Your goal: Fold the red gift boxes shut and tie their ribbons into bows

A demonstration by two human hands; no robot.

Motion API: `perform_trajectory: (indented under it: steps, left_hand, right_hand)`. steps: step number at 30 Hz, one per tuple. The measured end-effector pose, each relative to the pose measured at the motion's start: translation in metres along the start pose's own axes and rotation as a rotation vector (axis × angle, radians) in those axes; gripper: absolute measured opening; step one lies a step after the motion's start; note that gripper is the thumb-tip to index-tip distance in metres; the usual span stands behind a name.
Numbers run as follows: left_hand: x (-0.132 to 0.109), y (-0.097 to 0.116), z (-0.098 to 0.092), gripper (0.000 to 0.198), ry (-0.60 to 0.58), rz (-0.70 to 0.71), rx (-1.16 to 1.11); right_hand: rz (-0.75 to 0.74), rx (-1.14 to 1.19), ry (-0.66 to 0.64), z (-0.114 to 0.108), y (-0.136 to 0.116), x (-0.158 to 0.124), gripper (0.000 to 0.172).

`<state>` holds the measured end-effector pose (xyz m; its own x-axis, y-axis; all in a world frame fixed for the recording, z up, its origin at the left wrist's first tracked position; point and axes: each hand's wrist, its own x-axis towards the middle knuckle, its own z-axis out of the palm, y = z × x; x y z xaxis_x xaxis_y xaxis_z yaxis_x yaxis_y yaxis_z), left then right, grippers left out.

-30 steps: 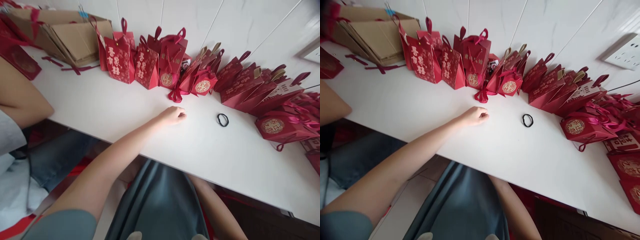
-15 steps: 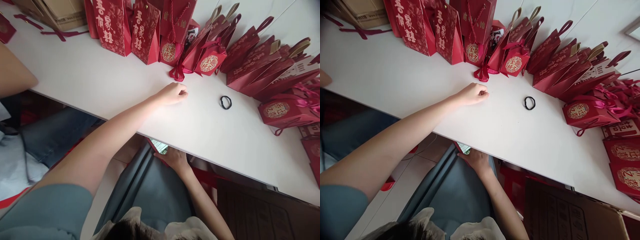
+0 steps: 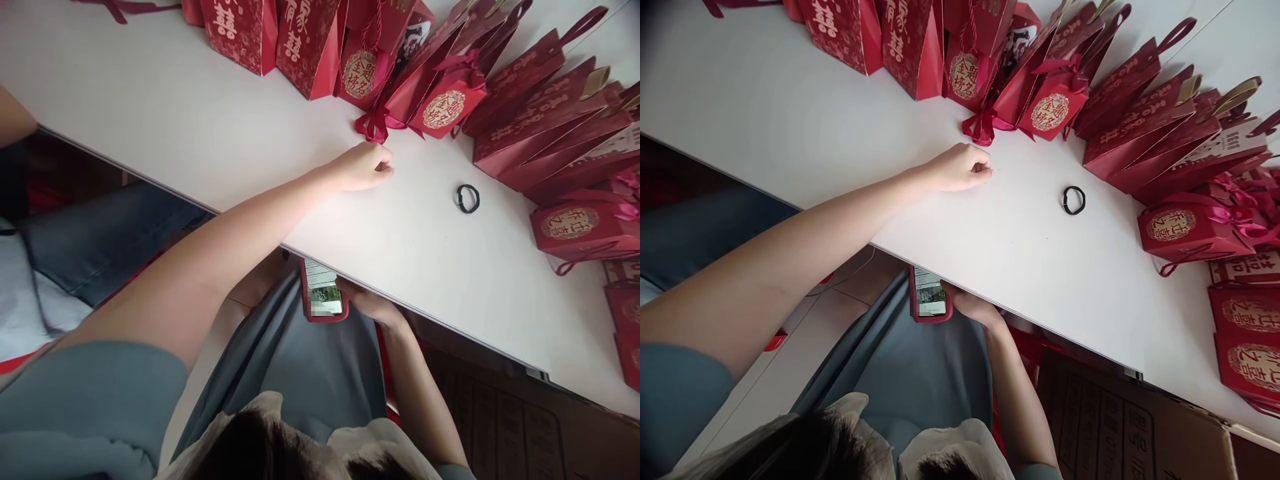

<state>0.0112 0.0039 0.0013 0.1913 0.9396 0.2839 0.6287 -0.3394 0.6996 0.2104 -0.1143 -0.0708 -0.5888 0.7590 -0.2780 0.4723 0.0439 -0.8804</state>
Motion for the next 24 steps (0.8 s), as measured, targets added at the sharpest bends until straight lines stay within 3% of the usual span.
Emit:
perform_trajectory:
  steps: [9, 17, 24]
  left_hand:
    - [0.002, -0.001, 0.0, 0.025, -0.03, -0.029, -0.012]
    - [0.002, 0.001, -0.001, 0.023, -0.046, -0.035, 0.027]
    - [0.002, -0.001, -0.001, 0.021, -0.036, -0.026, 0.02]
  right_hand:
    - [0.149, 0.335, -0.215, 0.024, -0.005, -0.012, 0.049]
    - [0.268, 0.703, -0.277, 0.026, -0.011, -0.019, 0.046]
    - [0.347, 0.77, -0.278, 0.027, -0.002, -0.02, 0.042]
